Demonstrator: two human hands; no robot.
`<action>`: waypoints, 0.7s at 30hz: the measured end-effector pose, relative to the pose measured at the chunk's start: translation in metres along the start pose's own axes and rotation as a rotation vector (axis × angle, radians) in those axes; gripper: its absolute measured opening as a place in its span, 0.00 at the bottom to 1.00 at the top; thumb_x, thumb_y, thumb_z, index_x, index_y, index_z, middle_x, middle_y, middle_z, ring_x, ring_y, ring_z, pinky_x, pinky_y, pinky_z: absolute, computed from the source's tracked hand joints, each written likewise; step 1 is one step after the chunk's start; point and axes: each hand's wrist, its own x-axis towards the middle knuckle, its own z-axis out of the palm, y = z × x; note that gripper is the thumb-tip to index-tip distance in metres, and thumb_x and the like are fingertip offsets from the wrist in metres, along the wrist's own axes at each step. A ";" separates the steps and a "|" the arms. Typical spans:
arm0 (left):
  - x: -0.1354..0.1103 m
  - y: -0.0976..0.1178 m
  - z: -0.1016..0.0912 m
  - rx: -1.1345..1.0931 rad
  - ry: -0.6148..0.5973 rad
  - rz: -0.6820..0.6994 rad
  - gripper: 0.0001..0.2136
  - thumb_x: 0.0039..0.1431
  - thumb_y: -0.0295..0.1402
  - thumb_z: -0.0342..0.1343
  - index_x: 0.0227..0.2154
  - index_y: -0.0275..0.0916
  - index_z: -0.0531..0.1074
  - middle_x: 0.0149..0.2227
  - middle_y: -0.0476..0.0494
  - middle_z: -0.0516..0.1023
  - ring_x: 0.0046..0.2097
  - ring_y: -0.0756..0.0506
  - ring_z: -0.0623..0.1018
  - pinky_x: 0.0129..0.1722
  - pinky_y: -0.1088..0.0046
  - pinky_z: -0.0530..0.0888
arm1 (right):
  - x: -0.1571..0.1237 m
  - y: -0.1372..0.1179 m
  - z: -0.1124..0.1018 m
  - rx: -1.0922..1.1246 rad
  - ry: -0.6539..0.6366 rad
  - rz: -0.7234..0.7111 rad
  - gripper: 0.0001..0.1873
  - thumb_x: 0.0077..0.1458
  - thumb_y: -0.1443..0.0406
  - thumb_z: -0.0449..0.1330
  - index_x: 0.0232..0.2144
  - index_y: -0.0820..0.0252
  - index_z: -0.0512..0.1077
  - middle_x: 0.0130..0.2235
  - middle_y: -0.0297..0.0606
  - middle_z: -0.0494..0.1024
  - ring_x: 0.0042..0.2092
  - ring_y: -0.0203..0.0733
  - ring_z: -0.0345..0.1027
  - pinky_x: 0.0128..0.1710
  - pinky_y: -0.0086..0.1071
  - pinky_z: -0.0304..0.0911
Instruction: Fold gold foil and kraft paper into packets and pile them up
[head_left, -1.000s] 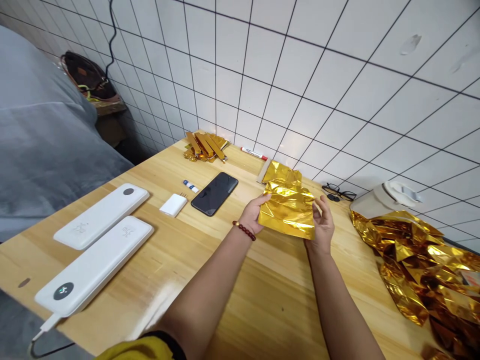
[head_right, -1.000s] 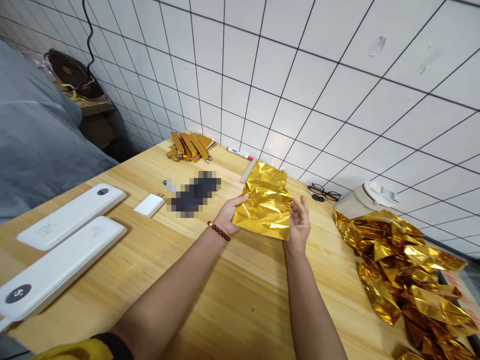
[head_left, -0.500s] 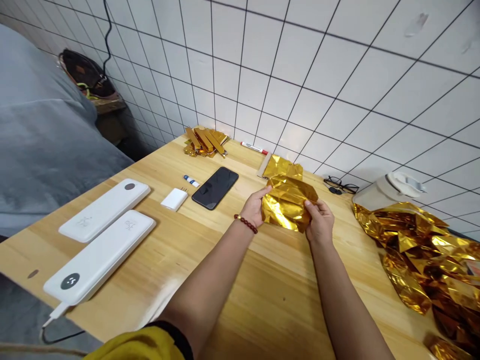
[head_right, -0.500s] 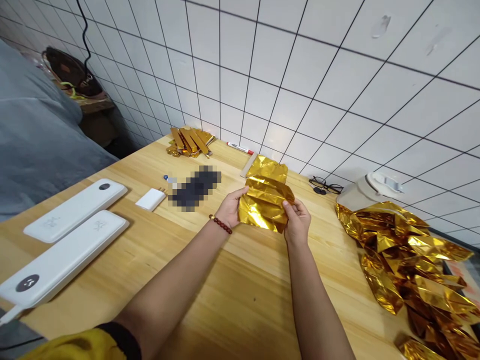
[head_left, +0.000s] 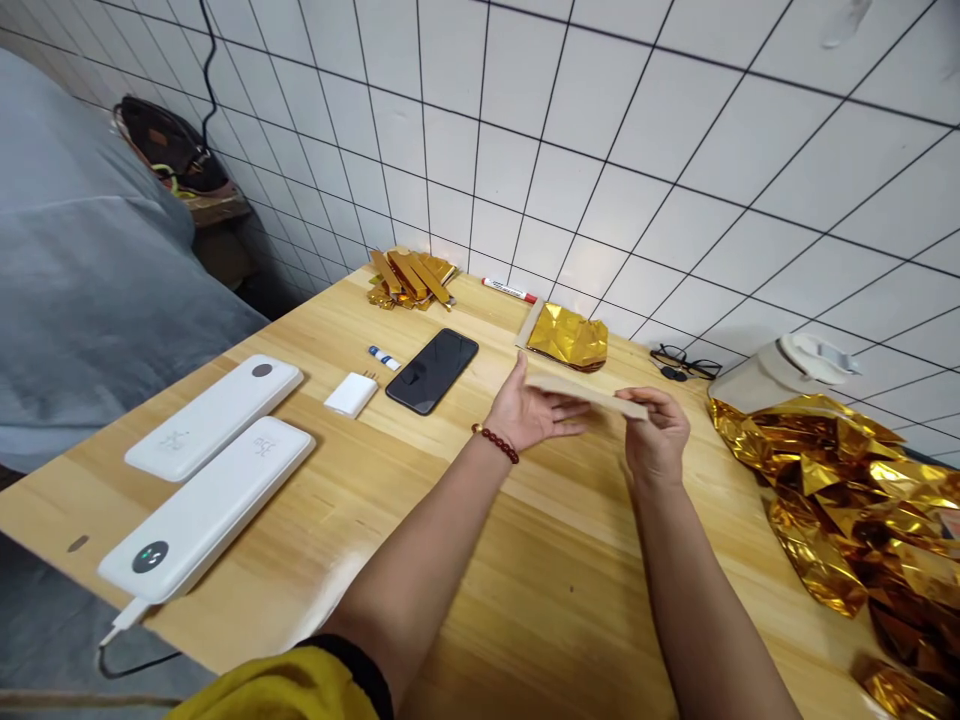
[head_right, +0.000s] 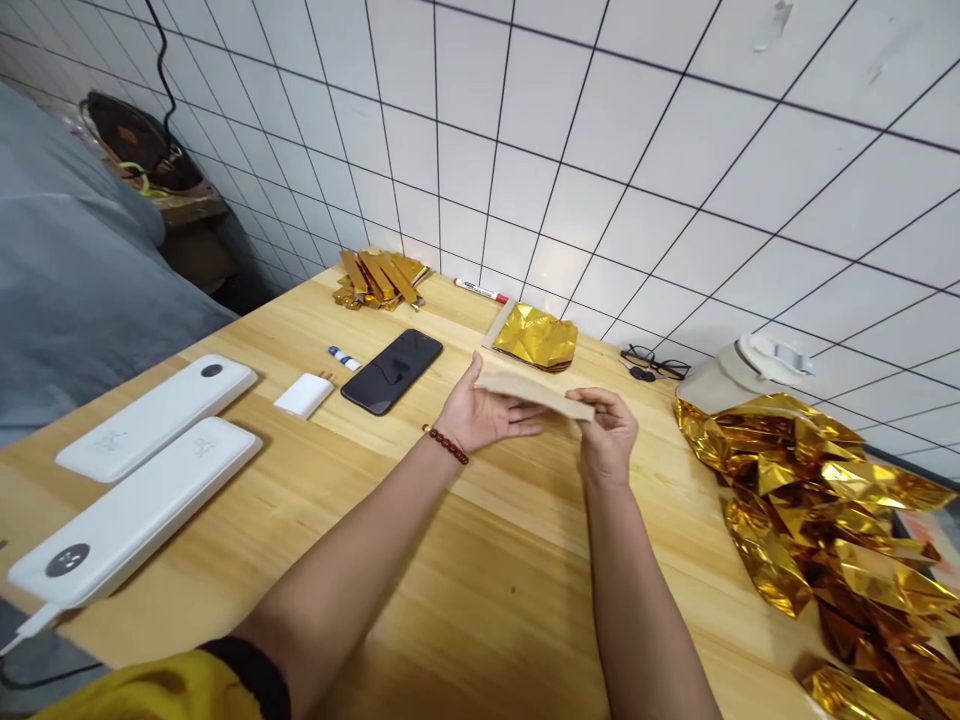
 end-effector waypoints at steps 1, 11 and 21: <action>-0.001 0.001 0.001 -0.041 -0.024 0.050 0.36 0.52 0.62 0.45 0.48 0.33 0.69 0.48 0.26 0.75 0.52 0.29 0.74 0.51 0.43 0.66 | -0.003 0.000 0.002 -0.090 -0.086 -0.024 0.14 0.41 0.66 0.69 0.35 0.55 0.76 0.35 0.37 0.80 0.38 0.42 0.74 0.44 0.39 0.69; -0.003 0.001 0.006 -0.175 -0.032 0.230 0.29 0.57 0.50 0.52 0.54 0.33 0.68 0.50 0.34 0.76 0.53 0.34 0.74 0.56 0.53 0.66 | -0.008 0.011 0.001 -0.623 -0.414 -0.367 0.18 0.43 0.68 0.67 0.39 0.48 0.78 0.53 0.41 0.72 0.54 0.51 0.66 0.55 0.51 0.61; -0.001 0.005 0.003 -0.185 0.220 0.198 0.19 0.51 0.32 0.55 0.47 0.34 0.71 0.38 0.40 0.81 0.44 0.38 0.79 0.51 0.57 0.72 | -0.007 0.013 -0.002 -0.463 -0.317 -0.175 0.11 0.48 0.63 0.67 0.37 0.51 0.79 0.54 0.44 0.71 0.57 0.49 0.64 0.58 0.47 0.57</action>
